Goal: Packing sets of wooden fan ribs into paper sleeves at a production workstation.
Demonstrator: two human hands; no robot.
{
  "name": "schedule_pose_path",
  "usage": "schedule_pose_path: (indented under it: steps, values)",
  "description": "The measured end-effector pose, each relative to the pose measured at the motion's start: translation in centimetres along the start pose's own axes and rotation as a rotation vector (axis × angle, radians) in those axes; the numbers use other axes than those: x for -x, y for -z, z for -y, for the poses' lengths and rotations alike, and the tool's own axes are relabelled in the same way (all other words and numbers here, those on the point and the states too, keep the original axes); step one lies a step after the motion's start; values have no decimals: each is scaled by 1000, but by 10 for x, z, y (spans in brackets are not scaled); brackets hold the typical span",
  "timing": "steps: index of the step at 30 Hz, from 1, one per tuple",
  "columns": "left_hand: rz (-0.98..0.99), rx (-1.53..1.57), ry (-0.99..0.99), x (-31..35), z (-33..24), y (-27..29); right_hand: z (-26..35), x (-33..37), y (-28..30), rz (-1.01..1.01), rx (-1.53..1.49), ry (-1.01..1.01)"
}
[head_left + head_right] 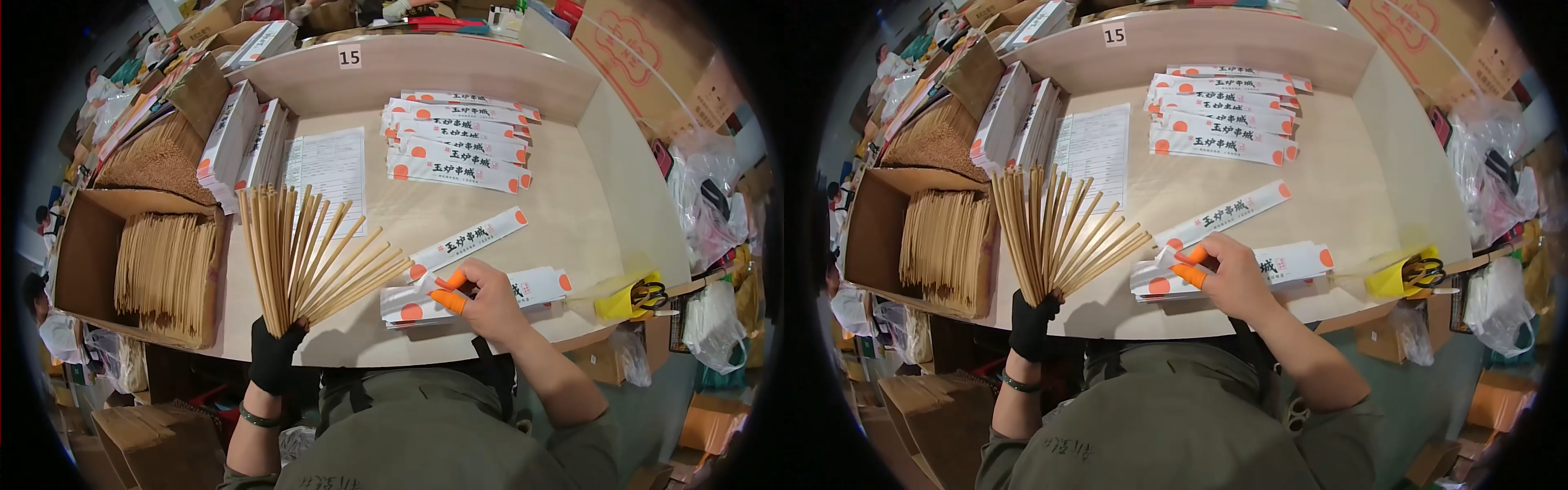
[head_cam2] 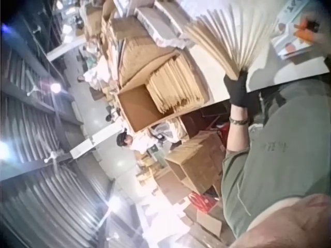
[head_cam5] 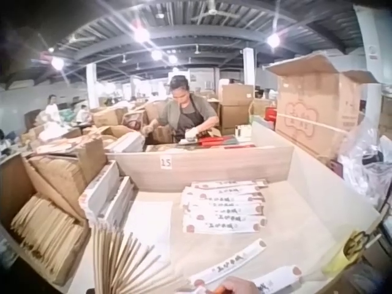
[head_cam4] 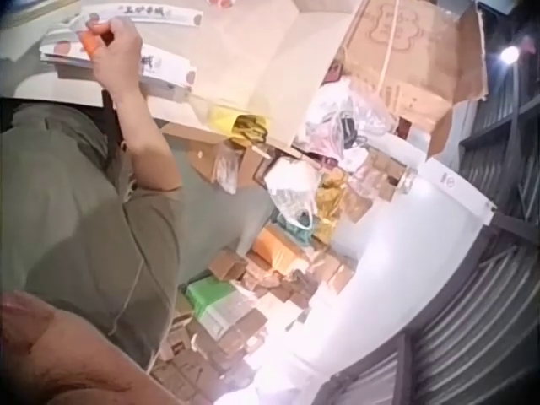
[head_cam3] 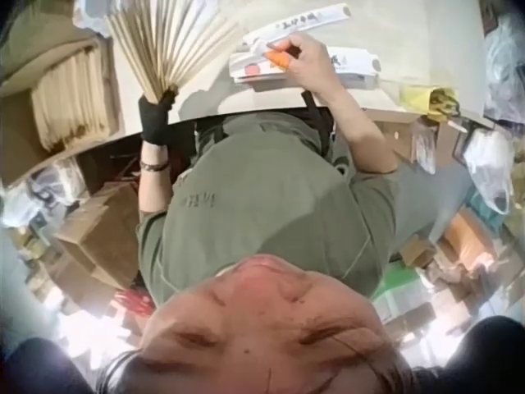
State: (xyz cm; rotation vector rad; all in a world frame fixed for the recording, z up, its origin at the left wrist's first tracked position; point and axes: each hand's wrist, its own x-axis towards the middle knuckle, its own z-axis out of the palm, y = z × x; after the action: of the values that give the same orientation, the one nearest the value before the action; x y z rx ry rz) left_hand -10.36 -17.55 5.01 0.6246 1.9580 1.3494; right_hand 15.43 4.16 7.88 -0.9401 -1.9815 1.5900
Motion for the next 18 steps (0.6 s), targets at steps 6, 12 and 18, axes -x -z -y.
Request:
schedule_pose_path:
  steps: [6,12,18]
  values:
    - [-105,-284,-275,8,-6,3,6,-1,5,62,-68,-94]
    - [-66,-566,-528,8,-18,17,16,-1,12,144,241,69]
    - [-153,56,-363,-18,-9,-10,27,-13,2,-83,762,691]
